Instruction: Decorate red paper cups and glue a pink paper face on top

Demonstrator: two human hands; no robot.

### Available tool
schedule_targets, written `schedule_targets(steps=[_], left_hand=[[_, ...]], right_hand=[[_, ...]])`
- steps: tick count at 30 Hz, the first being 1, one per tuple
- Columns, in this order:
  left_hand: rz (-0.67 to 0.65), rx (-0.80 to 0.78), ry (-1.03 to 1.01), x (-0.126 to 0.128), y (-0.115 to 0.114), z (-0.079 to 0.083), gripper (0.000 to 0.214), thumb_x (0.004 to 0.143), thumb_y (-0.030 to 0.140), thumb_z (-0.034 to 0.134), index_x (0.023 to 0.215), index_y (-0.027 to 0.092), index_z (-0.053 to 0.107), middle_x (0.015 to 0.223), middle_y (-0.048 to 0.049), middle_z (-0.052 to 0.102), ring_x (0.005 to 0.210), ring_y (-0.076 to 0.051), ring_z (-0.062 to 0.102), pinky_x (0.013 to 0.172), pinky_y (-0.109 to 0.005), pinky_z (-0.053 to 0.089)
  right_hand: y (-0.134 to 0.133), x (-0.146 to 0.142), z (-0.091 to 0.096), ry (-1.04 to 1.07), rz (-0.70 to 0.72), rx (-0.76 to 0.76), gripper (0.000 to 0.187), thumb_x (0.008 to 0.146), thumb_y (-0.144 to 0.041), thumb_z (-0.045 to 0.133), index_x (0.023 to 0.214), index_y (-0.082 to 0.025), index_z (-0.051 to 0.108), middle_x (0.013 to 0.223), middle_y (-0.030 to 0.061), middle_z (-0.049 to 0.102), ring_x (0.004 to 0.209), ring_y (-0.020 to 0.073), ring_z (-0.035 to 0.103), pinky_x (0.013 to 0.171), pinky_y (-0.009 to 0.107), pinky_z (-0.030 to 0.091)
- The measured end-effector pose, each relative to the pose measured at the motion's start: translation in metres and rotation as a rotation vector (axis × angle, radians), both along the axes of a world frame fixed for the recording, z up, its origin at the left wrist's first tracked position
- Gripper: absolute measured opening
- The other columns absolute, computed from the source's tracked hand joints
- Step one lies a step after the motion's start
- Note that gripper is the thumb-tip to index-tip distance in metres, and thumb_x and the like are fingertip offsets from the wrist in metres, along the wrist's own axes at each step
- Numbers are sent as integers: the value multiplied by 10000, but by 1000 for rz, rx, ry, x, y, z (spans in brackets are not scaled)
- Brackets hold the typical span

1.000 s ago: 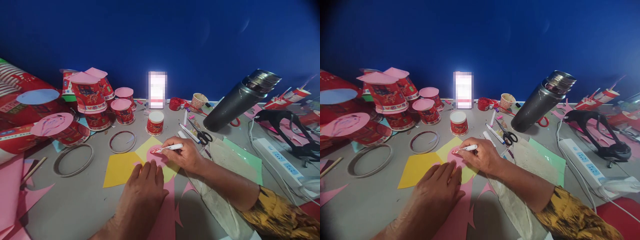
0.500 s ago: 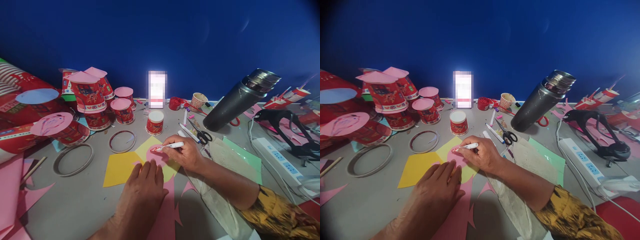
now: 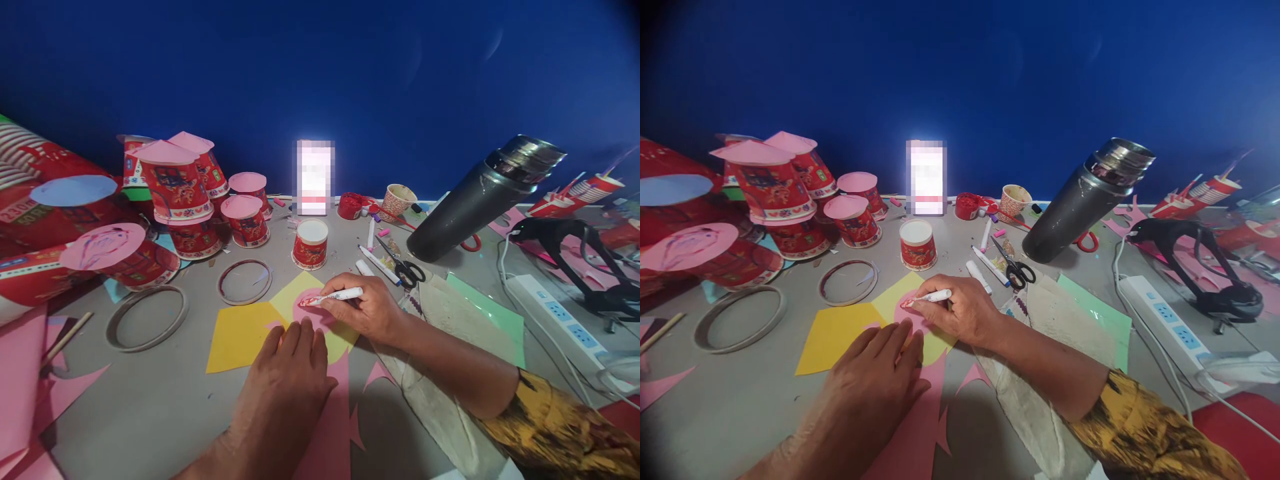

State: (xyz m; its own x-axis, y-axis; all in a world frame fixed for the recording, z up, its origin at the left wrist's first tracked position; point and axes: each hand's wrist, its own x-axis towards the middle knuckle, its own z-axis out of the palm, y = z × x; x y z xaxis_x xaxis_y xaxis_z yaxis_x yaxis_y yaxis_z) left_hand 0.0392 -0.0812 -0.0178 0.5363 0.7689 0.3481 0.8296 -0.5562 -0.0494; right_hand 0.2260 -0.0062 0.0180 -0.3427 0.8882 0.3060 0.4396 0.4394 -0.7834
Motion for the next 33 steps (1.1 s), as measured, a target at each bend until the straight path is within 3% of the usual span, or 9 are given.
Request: schedule_targets(steps=[9,17,24,28,33], left_hand=[[-35,-2,1,0,1,8,407,755,261,872,1116,99,778,1177,-219,788,1023,-361,724,961,-510,554],[-20,-25,-26,-1,1,-2,441,768,285,877,1154,104,764,1206,-225,774,1082,-369,712,1016,-520,529],[-27,-3,0,1,1,8,433,725,264,894,1107,89,787,1161,-218,796,1013,-368,730,952,-527,572],[-28,5,30,0,1,12,410,743,263,876,1105,90,791,1148,-221,802,1002,-368,737,928,-526,589],[-91,-11,83,-4,3,18,421,774,249,865,1144,68,778,1183,-245,791,1010,-377,743,912,-531,600]], right_hand=[[0,2,1,-3,-18,-1,234,972,-432,702,909,-231,802,875,23,826,739,152,748,691,226,559],[-1,1,1,1,11,23,193,978,-396,703,937,-239,809,897,19,831,758,151,758,678,218,567],[-1,2,0,-6,-9,48,224,984,-422,695,934,-235,807,905,23,833,778,156,768,694,219,573],[0,0,-2,-9,30,54,195,984,-396,700,938,-236,802,907,21,836,786,154,774,697,211,571],[0,2,-3,-21,-26,103,191,980,-381,702,908,-227,790,867,16,829,728,146,756,677,215,552]])
